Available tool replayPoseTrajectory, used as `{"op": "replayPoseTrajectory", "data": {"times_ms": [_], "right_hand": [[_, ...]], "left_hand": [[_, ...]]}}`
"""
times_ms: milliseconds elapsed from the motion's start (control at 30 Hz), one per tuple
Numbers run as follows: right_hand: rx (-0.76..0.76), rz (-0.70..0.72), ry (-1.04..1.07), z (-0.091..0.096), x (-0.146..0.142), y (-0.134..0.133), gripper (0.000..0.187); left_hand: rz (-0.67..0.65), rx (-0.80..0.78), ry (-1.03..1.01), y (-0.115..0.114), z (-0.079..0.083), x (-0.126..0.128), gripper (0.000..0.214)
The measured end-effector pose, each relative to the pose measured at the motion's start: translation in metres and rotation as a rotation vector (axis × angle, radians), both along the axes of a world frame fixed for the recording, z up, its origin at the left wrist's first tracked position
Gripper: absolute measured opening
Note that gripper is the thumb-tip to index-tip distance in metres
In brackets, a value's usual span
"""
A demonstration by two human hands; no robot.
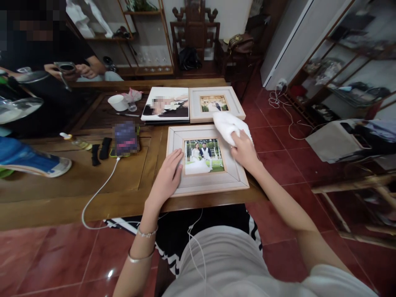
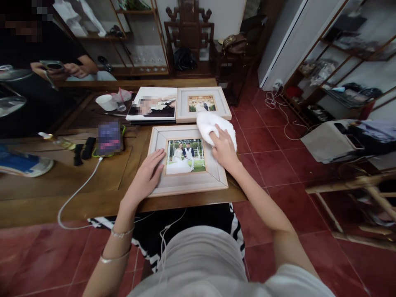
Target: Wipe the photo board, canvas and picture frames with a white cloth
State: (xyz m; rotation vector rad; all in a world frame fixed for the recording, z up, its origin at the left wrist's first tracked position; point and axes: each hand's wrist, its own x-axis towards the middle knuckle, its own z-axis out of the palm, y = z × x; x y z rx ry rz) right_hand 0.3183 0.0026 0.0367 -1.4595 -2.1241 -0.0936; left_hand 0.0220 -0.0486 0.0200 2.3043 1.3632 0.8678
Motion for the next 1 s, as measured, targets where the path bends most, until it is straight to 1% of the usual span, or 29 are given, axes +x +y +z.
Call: {"op": "replayPoseTrajectory", "data": {"times_ms": [133, 200, 267, 333, 400, 467, 600, 667, 733, 767, 833, 933, 1000], "right_hand": [[0.051, -0.218, 0.201, -0.006, 0.009, -0.017, 0.043], [0.065, -0.265, 0.348, -0.010, 0.012, -0.020, 0.036], [0.093, -0.281, 0.577, -0.008, 0.014, -0.019, 0.033], [0.140, -0.291, 0.869, 0.000, 0.018, -0.016, 0.037], [0.173, -0.259, 1.122, 0.014, 0.024, -0.014, 0.039], [0.209, -0.197, 1.230, 0.030, 0.028, -0.014, 0.033], [0.367, -0.091, 1.195, 0.063, 0.036, -0.021, 0.025], [0.395, -0.016, 1.119, 0.077, 0.041, -0.024, 0.027], [0.393, 0.038, 1.023, 0.087, 0.048, -0.024, 0.033], [0.404, 0.040, 0.984, 0.089, 0.051, -0.023, 0.035], [0.433, -0.007, 0.933, 0.090, 0.058, -0.021, 0.034], [0.450, -0.096, 0.847, 0.085, 0.065, -0.019, 0.024], [0.468, -0.141, 0.738, 0.083, 0.066, -0.020, 0.019]], "left_hand": [[0.012, 0.010, -0.014, 0.003, 0.000, 0.001, 0.042], [0.016, 0.021, -0.011, 0.005, 0.000, 0.002, 0.042], [0.014, 0.027, -0.008, 0.006, 0.000, 0.003, 0.042], [0.010, 0.028, -0.001, 0.006, 0.000, 0.003, 0.042], [0.007, 0.025, 0.014, 0.006, -0.001, 0.003, 0.042], [0.006, 0.025, 0.026, 0.006, -0.001, 0.003, 0.042], [0.003, 0.023, 0.024, 0.006, -0.002, 0.002, 0.042], [-0.002, 0.021, 0.024, 0.007, -0.002, 0.002, 0.042], [-0.004, 0.022, 0.028, 0.007, -0.003, 0.002, 0.042], [-0.002, 0.023, 0.030, 0.007, -0.003, 0.002, 0.042], [0.003, 0.024, 0.033, 0.007, -0.003, 0.003, 0.042], [0.011, 0.029, 0.033, 0.007, -0.003, 0.003, 0.041], [0.011, 0.035, 0.029, 0.007, -0.003, 0.004, 0.041]]}}
